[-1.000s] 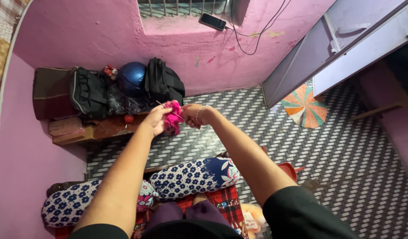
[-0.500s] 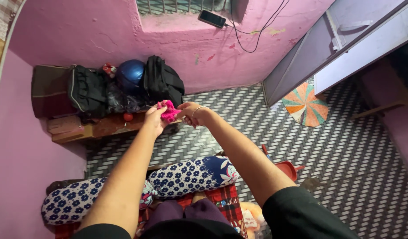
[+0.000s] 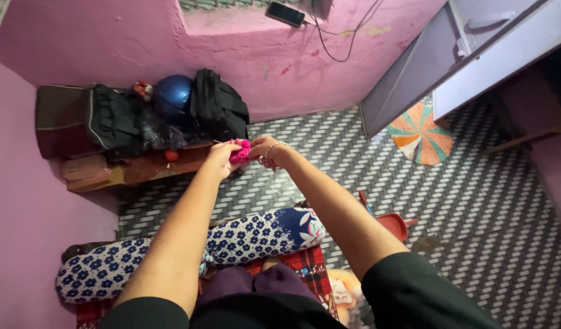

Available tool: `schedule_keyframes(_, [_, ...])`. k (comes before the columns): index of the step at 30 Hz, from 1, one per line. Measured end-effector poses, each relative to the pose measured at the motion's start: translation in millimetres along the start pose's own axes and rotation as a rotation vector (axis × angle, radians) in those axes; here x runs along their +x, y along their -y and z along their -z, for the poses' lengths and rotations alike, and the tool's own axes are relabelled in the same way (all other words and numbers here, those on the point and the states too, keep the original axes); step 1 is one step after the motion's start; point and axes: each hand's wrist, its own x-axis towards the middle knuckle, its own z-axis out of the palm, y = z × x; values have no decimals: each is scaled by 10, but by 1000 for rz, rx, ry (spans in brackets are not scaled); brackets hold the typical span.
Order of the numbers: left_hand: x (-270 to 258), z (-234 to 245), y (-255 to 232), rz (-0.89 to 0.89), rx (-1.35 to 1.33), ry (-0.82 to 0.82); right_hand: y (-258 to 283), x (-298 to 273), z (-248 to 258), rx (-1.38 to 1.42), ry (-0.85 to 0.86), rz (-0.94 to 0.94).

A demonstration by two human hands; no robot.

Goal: Sweeping the floor and a wall ledge in a bedroom using a broom.

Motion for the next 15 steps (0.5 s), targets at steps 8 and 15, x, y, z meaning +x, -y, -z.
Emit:
schedule_keyframes(8, [158, -383, 352, 127, 6, 2, -450, -53, 385, -213, -24, 57])
schedule_keyframes(15, [640, -415, 805, 323, -34, 206, -396, -645, 684, -307, 3, 59])
